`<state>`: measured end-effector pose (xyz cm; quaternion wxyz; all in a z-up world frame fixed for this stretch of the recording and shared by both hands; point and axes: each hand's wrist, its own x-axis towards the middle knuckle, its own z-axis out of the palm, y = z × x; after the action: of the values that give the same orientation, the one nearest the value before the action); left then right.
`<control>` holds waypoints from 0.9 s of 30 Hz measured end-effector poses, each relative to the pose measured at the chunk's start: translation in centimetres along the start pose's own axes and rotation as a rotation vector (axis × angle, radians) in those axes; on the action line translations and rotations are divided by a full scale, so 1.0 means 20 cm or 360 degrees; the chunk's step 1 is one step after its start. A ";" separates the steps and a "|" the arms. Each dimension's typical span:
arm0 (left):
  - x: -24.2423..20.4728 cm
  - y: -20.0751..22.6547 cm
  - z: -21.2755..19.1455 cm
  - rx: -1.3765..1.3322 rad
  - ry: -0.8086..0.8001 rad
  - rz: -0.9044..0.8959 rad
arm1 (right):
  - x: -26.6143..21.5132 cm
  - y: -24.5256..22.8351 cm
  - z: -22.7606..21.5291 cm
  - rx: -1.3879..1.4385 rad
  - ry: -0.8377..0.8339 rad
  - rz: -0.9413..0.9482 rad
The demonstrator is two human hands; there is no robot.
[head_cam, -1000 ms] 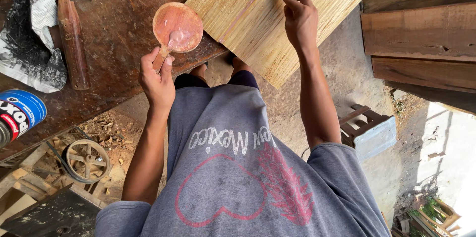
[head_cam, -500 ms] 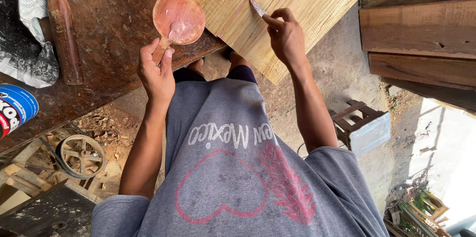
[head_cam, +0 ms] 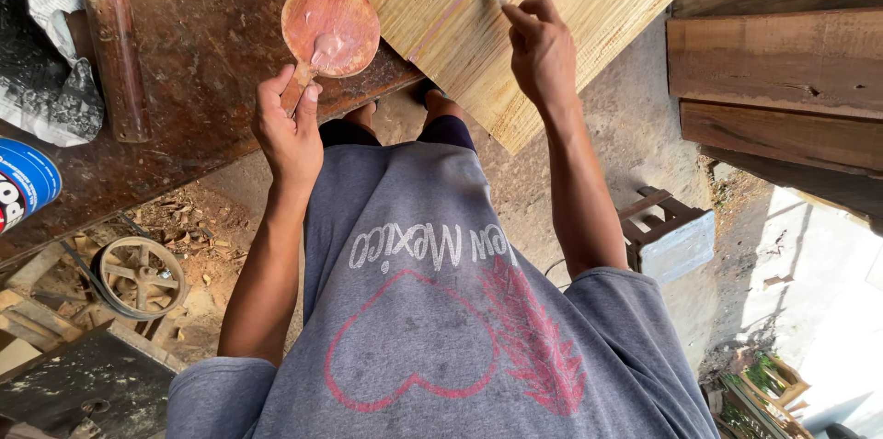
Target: The person uses a putty knife to scoop pink filler from a wooden scoop and applies it into a groove on a wooden board. The person repeatedly scoops and spreads the filler along the groove.
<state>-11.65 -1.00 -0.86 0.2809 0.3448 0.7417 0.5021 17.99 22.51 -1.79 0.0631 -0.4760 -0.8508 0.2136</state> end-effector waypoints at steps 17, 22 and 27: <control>-0.02 0.00 -0.05 -0.0018 0.0058 0.0011 | 0.00 0.14 0.06 0.0637 -0.0144 0.0299; -0.06 -0.01 -0.04 -0.0041 0.0026 0.0008 | 0.10 0.19 0.07 0.0566 0.0356 0.0255; -0.05 -0.01 -0.03 0.0006 0.0045 0.0048 | -0.04 0.04 0.12 0.0496 0.0135 0.0107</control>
<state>-11.46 -2.16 -0.77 0.2622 0.3493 0.7413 0.5096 18.27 21.44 -4.15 0.1648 -0.4972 -0.7875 0.3247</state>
